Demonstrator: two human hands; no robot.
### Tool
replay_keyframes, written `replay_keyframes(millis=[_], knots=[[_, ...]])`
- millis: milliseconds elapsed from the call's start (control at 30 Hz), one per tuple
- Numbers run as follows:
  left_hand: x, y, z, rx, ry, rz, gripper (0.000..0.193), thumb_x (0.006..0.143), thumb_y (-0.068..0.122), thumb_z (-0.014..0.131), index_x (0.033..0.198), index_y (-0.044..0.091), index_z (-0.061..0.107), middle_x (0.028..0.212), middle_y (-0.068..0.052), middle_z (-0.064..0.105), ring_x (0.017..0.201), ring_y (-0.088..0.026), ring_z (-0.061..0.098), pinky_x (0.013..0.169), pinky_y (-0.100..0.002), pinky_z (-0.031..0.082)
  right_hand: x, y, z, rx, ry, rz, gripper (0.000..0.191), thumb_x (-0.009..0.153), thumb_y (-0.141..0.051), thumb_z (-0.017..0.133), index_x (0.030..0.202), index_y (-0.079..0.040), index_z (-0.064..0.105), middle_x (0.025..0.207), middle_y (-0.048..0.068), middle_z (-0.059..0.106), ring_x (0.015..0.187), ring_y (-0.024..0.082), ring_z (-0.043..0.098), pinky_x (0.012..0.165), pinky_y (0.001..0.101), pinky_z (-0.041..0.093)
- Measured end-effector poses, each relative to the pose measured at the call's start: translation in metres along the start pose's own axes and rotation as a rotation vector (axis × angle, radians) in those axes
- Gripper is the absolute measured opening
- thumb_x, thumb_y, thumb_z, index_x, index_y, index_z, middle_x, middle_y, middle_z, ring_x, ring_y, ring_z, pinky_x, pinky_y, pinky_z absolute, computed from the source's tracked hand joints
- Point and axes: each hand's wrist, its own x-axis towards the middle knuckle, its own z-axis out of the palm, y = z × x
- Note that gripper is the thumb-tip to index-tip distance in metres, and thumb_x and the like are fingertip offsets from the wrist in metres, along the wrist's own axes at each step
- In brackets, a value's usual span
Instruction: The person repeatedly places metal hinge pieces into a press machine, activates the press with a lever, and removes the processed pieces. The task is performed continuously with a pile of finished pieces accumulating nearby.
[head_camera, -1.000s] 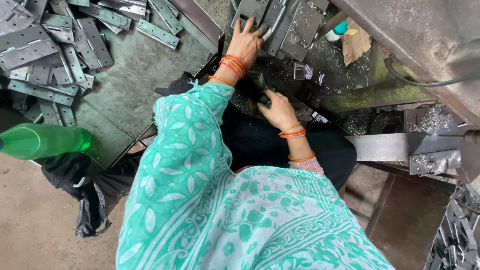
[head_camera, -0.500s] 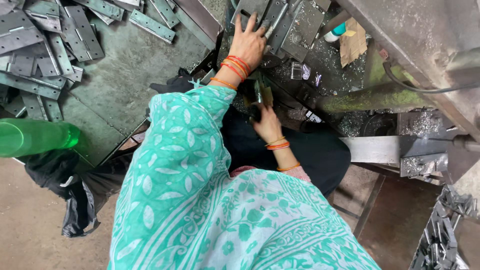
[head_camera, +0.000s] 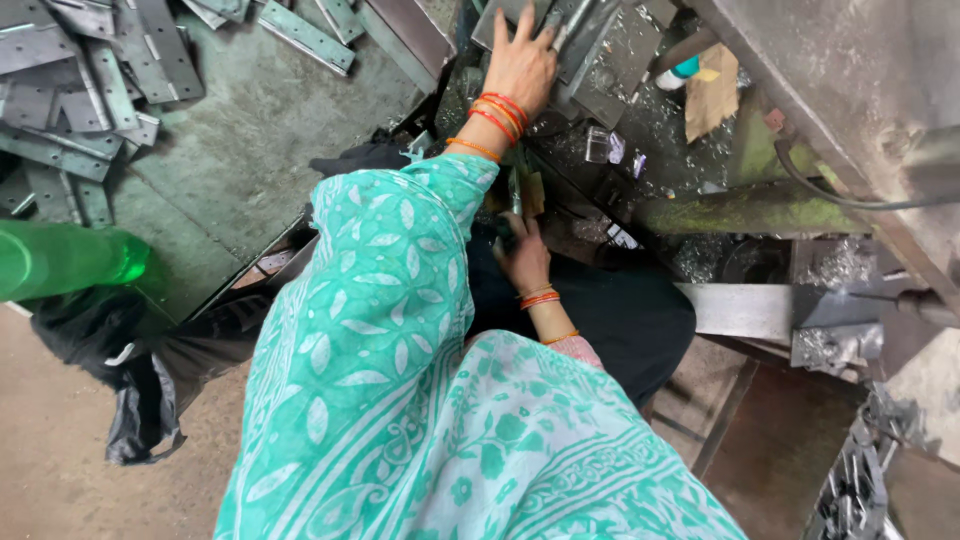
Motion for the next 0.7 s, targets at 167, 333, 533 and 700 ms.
replay_keyframes(millis=[167, 333, 533, 700], knots=[[-0.011, 0.006, -0.001, 0.021, 0.147, 0.018, 0.028, 0.091, 0.019, 0.058, 0.105, 0.007, 0.079, 0.130, -0.008, 0.066, 0.140, -0.040, 0.037, 0.112, -0.074, 0.023, 0.002, 0.010, -0.014, -0.043, -0.040, -0.005, 0.054, 0.082, -0.025, 0.078, 0.132, -0.021, 0.061, 0.130, 0.021, 0.060, 0.106, 0.048, 0.064, 0.084, 0.0549, 0.055], [0.000, 0.012, -0.003, 0.031, 0.029, 0.025, 0.025, 0.092, 0.018, 0.057, 0.098, 0.008, 0.079, 0.128, -0.009, 0.066, 0.138, -0.041, 0.039, 0.111, -0.072, 0.024, 0.033, 0.008, -0.066, -0.178, -0.127, -0.069, 0.061, 0.086, -0.033, 0.075, 0.139, -0.010, 0.056, 0.116, 0.024, 0.066, 0.107, 0.046, 0.065, 0.088, 0.0522, 0.055], [0.030, -0.001, 0.003, 0.013, 0.016, 0.041, 0.023, 0.089, 0.017, 0.058, 0.095, 0.011, 0.079, 0.122, -0.008, 0.067, 0.138, -0.038, 0.040, 0.110, -0.071, 0.025, 0.051, 0.006, -0.057, -0.270, -0.157, -0.006, 0.053, 0.088, -0.035, 0.075, 0.133, -0.011, 0.061, 0.124, 0.022, 0.065, 0.109, 0.044, 0.066, 0.088, 0.0517, 0.056], [0.037, -0.012, 0.011, -0.042, -0.004, 0.043, 0.024, 0.094, 0.017, 0.058, 0.104, 0.009, 0.078, 0.125, -0.006, 0.066, 0.135, -0.033, 0.044, 0.110, -0.070, 0.029, 0.023, 0.002, 0.001, -0.047, 0.053, -0.005, 0.054, 0.082, -0.025, 0.077, 0.132, -0.019, 0.060, 0.135, 0.021, 0.058, 0.103, 0.048, 0.064, 0.082, 0.0551, 0.055]])
